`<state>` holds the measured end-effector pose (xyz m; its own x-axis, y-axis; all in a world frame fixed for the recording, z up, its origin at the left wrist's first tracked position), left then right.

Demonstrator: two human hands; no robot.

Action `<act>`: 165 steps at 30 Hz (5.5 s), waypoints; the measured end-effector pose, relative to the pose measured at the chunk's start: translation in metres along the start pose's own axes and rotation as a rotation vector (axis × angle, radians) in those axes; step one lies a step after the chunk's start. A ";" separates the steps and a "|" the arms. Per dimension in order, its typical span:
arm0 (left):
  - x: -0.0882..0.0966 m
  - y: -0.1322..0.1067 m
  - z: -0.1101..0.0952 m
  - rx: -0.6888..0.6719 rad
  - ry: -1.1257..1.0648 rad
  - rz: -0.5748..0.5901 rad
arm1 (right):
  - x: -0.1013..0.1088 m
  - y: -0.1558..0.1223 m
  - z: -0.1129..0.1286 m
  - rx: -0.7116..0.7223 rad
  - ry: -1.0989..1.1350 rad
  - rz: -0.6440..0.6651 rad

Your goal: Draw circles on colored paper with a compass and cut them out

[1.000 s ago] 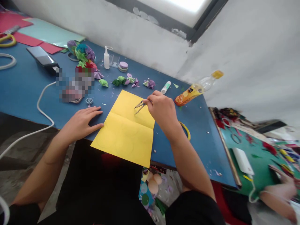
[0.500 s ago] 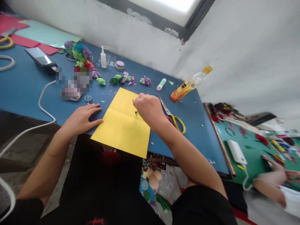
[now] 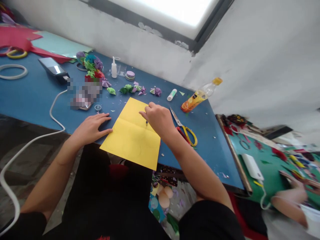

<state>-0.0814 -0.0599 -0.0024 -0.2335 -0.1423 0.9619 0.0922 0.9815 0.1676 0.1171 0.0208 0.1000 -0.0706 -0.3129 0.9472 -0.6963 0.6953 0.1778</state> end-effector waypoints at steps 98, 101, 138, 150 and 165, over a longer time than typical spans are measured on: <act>0.003 -0.001 -0.001 0.023 0.033 0.028 | -0.008 0.001 -0.034 0.120 0.059 0.012; 0.002 -0.001 -0.001 0.020 0.035 0.029 | -0.009 0.004 -0.036 0.122 0.060 0.007; 0.000 -0.002 0.001 0.010 0.039 0.005 | -0.042 -0.040 -0.083 -0.229 0.970 -0.583; 0.001 -0.002 0.002 0.012 0.037 -0.001 | -0.035 -0.030 -0.070 -0.113 0.847 -0.459; 0.003 -0.002 0.000 0.026 0.027 0.009 | -0.032 -0.034 -0.075 -0.130 0.964 -0.422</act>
<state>-0.0825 -0.0625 -0.0003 -0.2067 -0.1360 0.9689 0.0693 0.9858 0.1532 0.1970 0.0555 0.0840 0.7955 0.0609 0.6029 -0.4462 0.7320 0.5148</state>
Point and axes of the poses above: each hand's wrist, its own y-axis towards the middle knuckle, its own x-axis out of the back of the hand, z = x × y, the point moved 5 cm from there along y, towards the middle knuckle, and after that the axes turned 11 degrees about y, right-handed, at the moved point
